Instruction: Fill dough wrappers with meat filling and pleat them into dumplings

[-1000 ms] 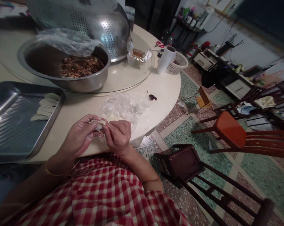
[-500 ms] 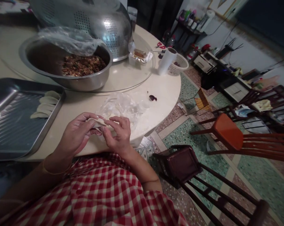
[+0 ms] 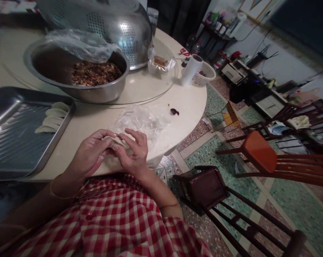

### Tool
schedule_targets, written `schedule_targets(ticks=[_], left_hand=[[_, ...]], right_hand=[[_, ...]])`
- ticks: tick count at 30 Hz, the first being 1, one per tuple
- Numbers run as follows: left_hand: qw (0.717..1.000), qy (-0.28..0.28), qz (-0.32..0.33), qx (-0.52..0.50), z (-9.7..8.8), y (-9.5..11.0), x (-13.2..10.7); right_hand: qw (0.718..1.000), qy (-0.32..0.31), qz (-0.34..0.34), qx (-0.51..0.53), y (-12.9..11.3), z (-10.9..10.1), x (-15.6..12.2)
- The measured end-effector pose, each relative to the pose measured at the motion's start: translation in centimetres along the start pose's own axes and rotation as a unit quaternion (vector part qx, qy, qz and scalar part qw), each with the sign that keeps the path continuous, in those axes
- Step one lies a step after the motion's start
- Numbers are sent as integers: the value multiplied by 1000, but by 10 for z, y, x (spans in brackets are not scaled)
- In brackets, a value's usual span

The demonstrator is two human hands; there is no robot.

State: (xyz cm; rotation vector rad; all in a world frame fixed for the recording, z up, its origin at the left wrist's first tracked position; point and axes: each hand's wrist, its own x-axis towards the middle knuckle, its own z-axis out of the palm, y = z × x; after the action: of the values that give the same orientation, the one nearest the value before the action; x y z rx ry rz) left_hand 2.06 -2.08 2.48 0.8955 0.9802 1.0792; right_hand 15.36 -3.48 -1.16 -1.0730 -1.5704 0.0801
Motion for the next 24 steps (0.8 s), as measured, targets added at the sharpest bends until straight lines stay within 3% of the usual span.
schedule_targets(ticks=[8, 16, 24], left_hand=[[999, -46, 16, -8, -5, -10, 0], [998, -38, -13, -45, -7, 1, -1], [999, -28, 20, -13, -9, 0, -1]], right_hand=[[999, 44, -12, 1, -4, 6, 2], [1000, -8, 14, 24, -1, 5, 1], [998, 46, -37, -33, -4, 2, 0]])
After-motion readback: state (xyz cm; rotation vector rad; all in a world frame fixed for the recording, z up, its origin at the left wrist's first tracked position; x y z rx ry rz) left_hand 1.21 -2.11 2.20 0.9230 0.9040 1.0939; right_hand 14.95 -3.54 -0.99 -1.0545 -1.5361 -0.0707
